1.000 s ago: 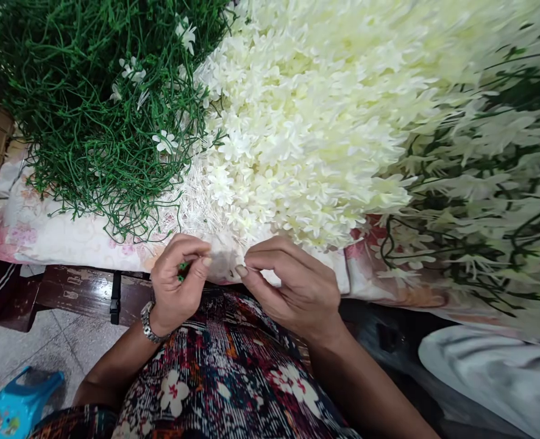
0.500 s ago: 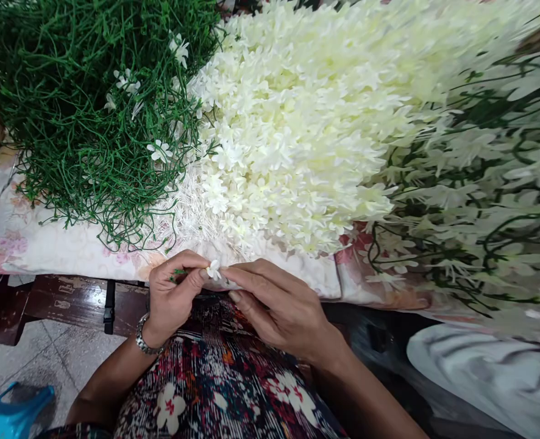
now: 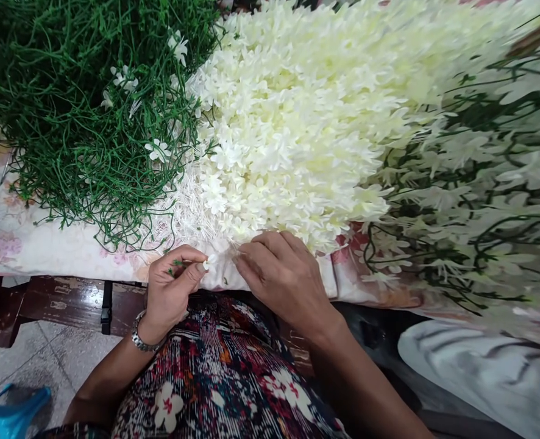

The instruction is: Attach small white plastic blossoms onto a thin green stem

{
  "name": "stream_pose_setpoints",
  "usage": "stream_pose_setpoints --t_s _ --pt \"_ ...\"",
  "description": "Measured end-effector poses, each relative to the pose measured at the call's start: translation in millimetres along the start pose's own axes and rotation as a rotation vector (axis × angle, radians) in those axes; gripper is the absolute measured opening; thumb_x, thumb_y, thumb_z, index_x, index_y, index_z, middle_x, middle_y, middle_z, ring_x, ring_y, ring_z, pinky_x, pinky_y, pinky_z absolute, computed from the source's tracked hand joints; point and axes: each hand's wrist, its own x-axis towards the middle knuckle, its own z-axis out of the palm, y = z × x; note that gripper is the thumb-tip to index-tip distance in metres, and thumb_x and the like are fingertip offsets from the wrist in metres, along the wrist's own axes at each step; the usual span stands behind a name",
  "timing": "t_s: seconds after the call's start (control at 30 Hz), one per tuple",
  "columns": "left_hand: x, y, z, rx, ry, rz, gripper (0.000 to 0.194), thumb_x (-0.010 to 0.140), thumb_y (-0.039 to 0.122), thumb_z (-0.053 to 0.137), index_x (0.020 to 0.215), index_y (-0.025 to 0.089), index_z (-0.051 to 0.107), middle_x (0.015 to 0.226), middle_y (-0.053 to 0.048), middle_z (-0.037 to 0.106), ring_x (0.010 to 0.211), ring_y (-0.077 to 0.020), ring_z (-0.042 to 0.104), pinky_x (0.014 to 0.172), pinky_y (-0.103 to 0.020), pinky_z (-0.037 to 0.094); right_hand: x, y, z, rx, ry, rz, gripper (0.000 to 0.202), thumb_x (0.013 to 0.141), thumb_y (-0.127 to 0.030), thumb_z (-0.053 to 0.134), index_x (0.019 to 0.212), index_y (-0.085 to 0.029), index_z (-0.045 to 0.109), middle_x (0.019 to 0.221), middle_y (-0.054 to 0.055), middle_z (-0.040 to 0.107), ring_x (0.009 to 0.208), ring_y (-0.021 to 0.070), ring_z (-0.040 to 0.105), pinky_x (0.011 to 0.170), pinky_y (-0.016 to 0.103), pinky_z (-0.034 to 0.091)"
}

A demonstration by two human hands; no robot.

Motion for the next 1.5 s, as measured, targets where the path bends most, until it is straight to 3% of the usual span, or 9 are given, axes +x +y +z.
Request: stream_pose_setpoints --t_s 0.13,0.23,0.4,0.53,0.63,0.87,1.03,1.37,1.5 --pt "0.4 1.7 -1.7 0.176 -0.077 0.091 0.003 0.07 0.017 0.06 0.073 0.017 0.061 0.067 0.001 0.05 0.045 -0.003 0.039 0.039 -0.017 0.031 -6.2 3.7 -0.9 0.093 -0.025 0.006 0.01 0.077 -0.018 0.046 0.077 -0.016 0.057 0.074 0.006 0.052 0.074 0.0161 0.043 0.068 0.03 0.035" --pt "0.2 5.8 0.6 0.476 -0.195 0.247 0.008 0.073 0.011 0.054 0.074 0.016 0.06 0.078 -0.003 0.058 0.071 -0.0106 0.055 0.063 -0.023 0.045 -8.9 5.2 -2.1 0.154 -0.037 -0.026 0.011 0.077 -0.016 0.046 0.078 -0.017 0.057 0.077 0.005 0.053 0.076 0.016 0.043 0.068 0.03 0.034" --pt "-1.3 7.0 8.5 0.942 -0.396 0.445 0.021 0.07 0.001 0.045 0.08 0.014 0.057 0.098 -0.01 0.06 0.093 -0.0166 0.056 0.079 -0.032 0.048 -9.4 6.7 -2.1 0.161 -0.047 -0.072 0.013 0.077 -0.015 0.046 0.08 -0.019 0.058 0.081 0.005 0.052 0.078 0.0165 0.042 0.068 0.03 0.033" --pt "-1.1 1.0 9.5 1.119 -0.441 0.488 0.029 0.064 -0.004 0.04 0.082 0.012 0.056 0.104 -0.013 0.059 0.097 -0.0196 0.056 0.079 -0.034 0.05 -11.5 8.1 -2.2 0.163 0.01 -0.057 0.012 0.076 -0.017 0.048 0.085 -0.018 0.057 0.08 0.005 0.053 0.077 0.016 0.043 0.069 0.03 0.033" --pt "-0.7 0.3 8.0 1.15 -0.414 0.518 0.031 0.063 -0.003 0.041 0.085 0.012 0.055 0.105 -0.013 0.06 0.098 -0.0194 0.057 0.079 -0.033 0.051 -13.5 5.8 -3.5 0.132 0.046 -0.015 0.008 0.076 -0.022 0.05 0.076 -0.016 0.055 0.073 0.004 0.052 0.073 0.0151 0.042 0.068 0.029 0.034" --pt "2.9 8.9 6.2 1.075 -0.413 0.428 0.019 0.067 0.001 0.042 0.073 0.013 0.056 0.1 -0.011 0.063 0.092 -0.0167 0.059 0.076 -0.029 0.051 -12.3 -9.3 1.6 -0.056 -0.067 0.079 0.023 0.079 -0.034 0.044 0.066 -0.018 0.053 0.068 0.004 0.049 0.071 0.0166 0.039 0.064 0.03 0.03" --pt "5.8 8.2 3.6 1.012 -0.384 0.382 0.017 0.072 0.006 0.043 0.076 0.014 0.057 0.099 -0.009 0.064 0.09 -0.0159 0.06 0.077 -0.03 0.051 -12.4 -15.0 5.3 -0.109 -0.042 0.15 0.02 0.079 -0.025 0.043 0.062 -0.018 0.051 0.064 0.003 0.049 0.069 0.0159 0.04 0.064 0.029 0.028" --pt "3.8 4.2 3.0 1.021 -0.393 0.432 0.02 0.066 0.0 0.043 0.075 0.013 0.055 0.1 -0.012 0.062 0.093 -0.0177 0.059 0.077 -0.031 0.049 -18.0 3.9 -14.3 -0.188 0.01 0.121 0.016 0.076 -0.02 0.048 0.06 -0.017 0.052 0.068 0.004 0.052 0.069 0.016 0.042 0.064 0.029 0.031" --pt "4.1 3.6 2.3 0.949 -0.385 0.421 0.016 0.07 0.002 0.045 0.074 0.014 0.055 0.098 -0.01 0.062 0.091 -0.0163 0.058 0.076 -0.03 0.048 -16.9 7.4 -17.7 -0.183 -0.027 0.074 0.015 0.077 -0.022 0.048 0.064 -0.018 0.054 0.07 0.004 0.053 0.071 0.0161 0.043 0.065 0.029 0.031"
